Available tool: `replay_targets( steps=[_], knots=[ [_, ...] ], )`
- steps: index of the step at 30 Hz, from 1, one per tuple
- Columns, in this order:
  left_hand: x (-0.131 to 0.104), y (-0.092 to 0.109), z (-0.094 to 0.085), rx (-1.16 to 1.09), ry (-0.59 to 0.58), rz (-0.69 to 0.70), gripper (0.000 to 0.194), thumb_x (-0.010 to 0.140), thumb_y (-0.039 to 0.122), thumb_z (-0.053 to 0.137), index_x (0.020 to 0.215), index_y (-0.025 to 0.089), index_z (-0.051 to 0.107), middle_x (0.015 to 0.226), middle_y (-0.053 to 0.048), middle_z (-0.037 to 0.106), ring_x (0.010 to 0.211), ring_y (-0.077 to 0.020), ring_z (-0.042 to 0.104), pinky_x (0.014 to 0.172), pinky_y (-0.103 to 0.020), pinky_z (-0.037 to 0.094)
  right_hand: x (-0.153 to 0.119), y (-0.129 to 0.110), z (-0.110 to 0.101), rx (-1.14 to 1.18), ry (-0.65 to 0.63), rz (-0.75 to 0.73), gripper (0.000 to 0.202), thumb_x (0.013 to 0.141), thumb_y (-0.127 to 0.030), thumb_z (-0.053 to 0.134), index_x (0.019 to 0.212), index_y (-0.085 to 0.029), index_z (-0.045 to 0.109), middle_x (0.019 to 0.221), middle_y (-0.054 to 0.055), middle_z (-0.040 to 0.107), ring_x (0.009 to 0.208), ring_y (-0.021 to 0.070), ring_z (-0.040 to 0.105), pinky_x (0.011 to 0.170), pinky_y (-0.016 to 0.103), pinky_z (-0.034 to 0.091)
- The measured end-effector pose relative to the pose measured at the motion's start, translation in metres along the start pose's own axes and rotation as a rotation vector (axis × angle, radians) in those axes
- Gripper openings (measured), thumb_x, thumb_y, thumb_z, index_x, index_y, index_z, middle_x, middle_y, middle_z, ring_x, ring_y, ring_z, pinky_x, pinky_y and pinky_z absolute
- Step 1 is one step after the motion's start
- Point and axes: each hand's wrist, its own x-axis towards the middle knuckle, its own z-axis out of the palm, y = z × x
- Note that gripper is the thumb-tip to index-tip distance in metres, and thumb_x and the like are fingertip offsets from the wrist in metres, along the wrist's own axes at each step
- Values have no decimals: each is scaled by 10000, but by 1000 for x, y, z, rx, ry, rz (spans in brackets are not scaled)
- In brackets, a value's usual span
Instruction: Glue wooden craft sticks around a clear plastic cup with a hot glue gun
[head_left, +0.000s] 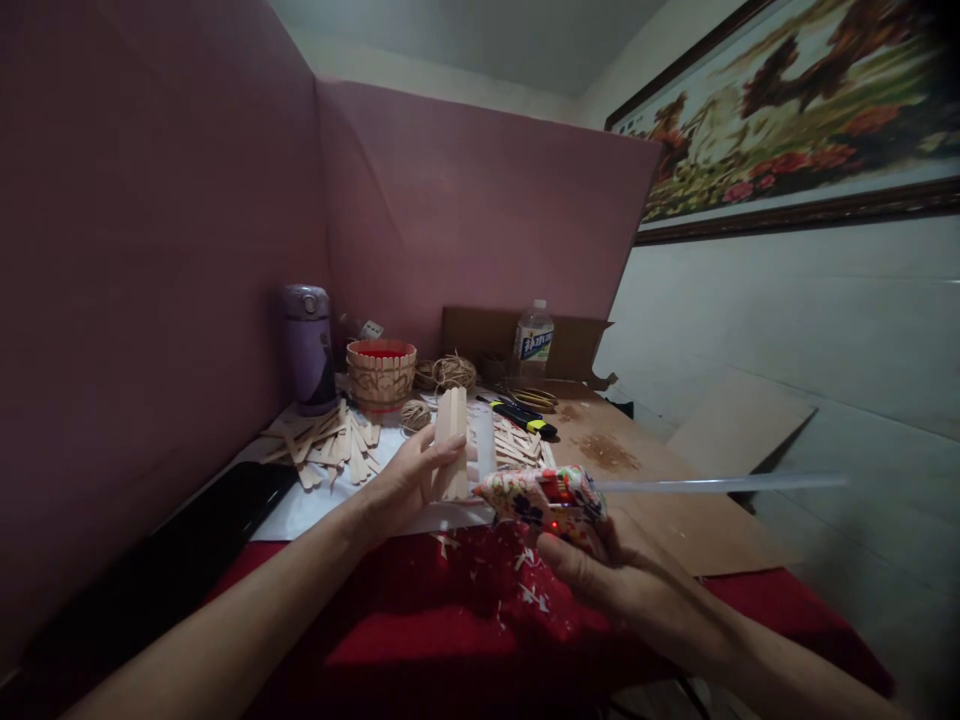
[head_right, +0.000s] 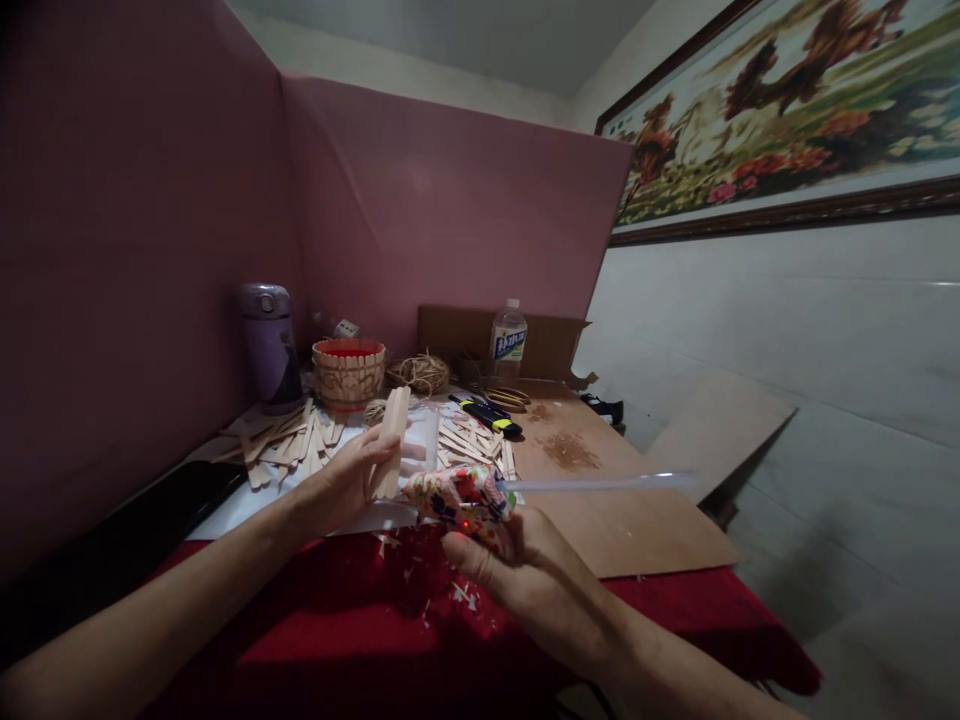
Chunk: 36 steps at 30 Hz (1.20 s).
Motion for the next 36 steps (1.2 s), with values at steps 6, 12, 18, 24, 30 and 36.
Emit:
replay_targets(
  steps=[6,12,18,24,30,36],
  knots=[
    [-3,4,3,-8,-11,-21,532,706,417,725,1100,175,462,1005,-95,557,748,-186,592,553,-325,564,1,-1,-3,-52,-5,-8,390,830,-513,596,1065,-210,668,676,1,586,665,162,539,641,278,488],
    [-2,2,2,12,-15,-27,469,743,403,696,1089,180,472,1010,-87,557,775,-187,590,584,-331,569,-1,1,-1,-13,8,-31,417,851,-461,594,1197,-228,615,904,42,674,870,205,603,817,325,506],
    [-4,3,5,28,10,-46,453,751,400,685,1083,183,469,967,-72,558,754,-184,599,576,-329,571,0,3,-1,-1,-31,-74,419,878,-444,563,1255,-262,576,1045,43,677,990,220,599,943,378,460],
    [-2,3,4,21,-20,-36,466,756,404,675,1089,175,444,959,-78,551,739,-187,604,586,-344,579,2,2,-4,-45,-23,-19,368,834,-513,597,1037,-214,670,707,10,620,733,182,576,733,311,516],
    [-2,2,4,14,0,-46,442,760,386,674,1068,166,446,932,-70,551,701,-169,603,557,-317,573,1,0,-4,-53,-31,9,375,828,-543,586,963,-201,661,623,-15,540,628,143,508,612,263,492],
    [-2,1,2,-14,0,-52,467,749,385,698,1085,168,457,951,-73,557,703,-176,613,584,-346,578,0,0,-4,-24,-19,-11,293,822,-505,613,890,-224,661,613,-18,530,636,153,504,625,272,479]
  ],
)
